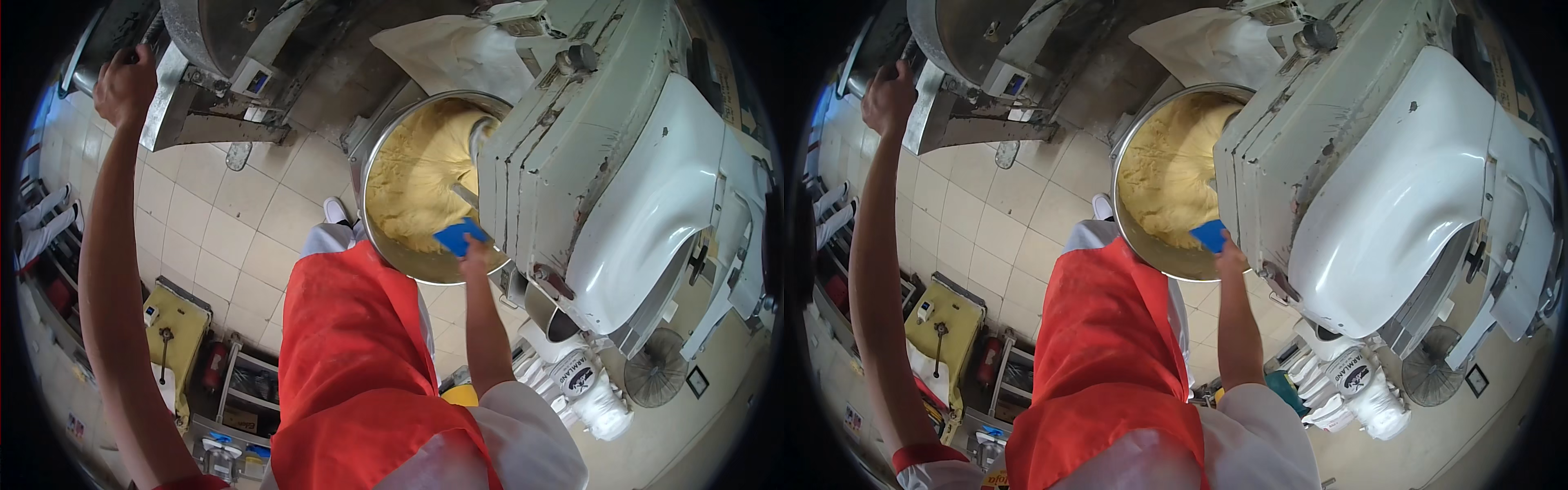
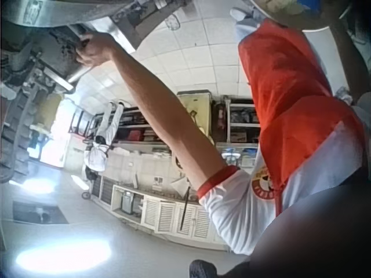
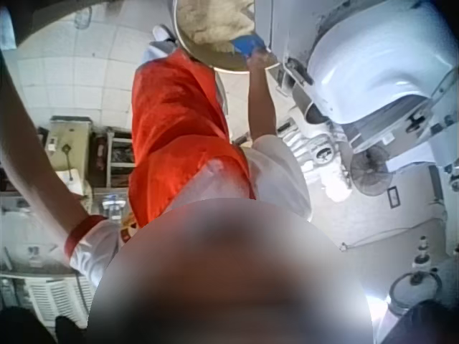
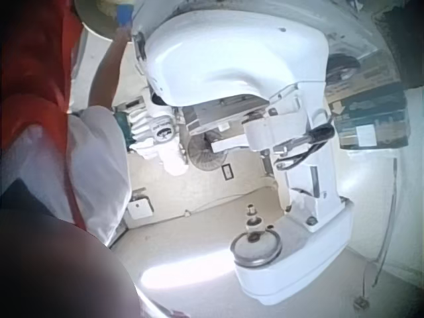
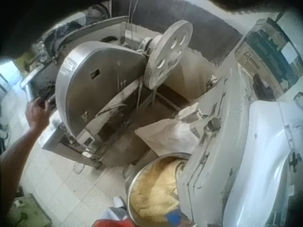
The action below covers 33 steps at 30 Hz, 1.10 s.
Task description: The person uses a scraper to push dough down from the sides of a large stand mixer bowl, adds liquid from a container into the moving dough, and wipes the top of the mixer housing.
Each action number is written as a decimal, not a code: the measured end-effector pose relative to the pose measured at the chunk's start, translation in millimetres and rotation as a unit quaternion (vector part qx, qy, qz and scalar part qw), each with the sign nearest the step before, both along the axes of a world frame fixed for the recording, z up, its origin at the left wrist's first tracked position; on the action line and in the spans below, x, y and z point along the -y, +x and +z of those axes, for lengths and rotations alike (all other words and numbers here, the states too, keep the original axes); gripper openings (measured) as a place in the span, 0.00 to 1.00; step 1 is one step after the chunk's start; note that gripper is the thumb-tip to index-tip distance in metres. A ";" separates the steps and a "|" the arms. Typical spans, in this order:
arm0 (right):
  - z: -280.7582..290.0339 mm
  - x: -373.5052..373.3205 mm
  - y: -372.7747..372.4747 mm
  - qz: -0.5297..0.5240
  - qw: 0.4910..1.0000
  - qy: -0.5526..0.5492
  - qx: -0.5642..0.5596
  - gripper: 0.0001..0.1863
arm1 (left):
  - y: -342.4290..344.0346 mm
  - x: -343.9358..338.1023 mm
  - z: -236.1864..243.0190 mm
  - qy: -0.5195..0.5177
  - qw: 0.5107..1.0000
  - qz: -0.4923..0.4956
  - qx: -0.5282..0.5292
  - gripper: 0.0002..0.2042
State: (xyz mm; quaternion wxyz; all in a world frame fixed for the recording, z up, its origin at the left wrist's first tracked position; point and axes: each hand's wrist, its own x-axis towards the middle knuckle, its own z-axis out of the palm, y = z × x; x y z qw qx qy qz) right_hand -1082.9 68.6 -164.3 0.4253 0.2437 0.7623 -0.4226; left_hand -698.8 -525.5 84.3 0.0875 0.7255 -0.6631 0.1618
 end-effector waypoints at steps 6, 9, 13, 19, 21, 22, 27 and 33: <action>-4.8 89.3 -7.6 0.590 0.687 0.340 -0.253 0.19 | 2.3 6.3 -0.5 -0.008 1.000 -0.014 0.001 0.21; -8.6 98.4 49.7 0.597 0.660 0.344 -0.300 0.23 | -7.5 2.8 -1.8 0.006 1.000 -0.006 0.002 0.21; 83.5 73.1 42.5 0.619 0.717 0.229 -0.222 0.26 | 4.1 1.5 1.7 0.016 0.999 -0.019 0.023 0.21; 142.8 36.8 -30.7 0.587 0.760 0.205 -0.189 0.27 | 6.6 5.4 -2.4 0.006 1.000 0.006 0.006 0.22; 138.6 37.5 -57.6 0.593 0.751 0.236 -0.171 0.27 | 8.3 6.6 -6.9 0.013 1.000 0.012 0.007 0.22; 130.2 39.7 -72.9 0.603 0.742 0.252 -0.153 0.27 | 9.0 8.2 -5.7 0.021 1.000 0.016 0.015 0.23; 73.9 58.5 -117.8 0.669 0.679 0.304 0.000 0.26 | 5.9 12.8 -6.6 0.037 0.999 0.015 0.012 0.24; 20.0 46.1 -33.7 0.658 0.679 0.302 0.117 0.26 | 12.0 11.2 -9.6 0.062 0.998 0.018 0.002 0.24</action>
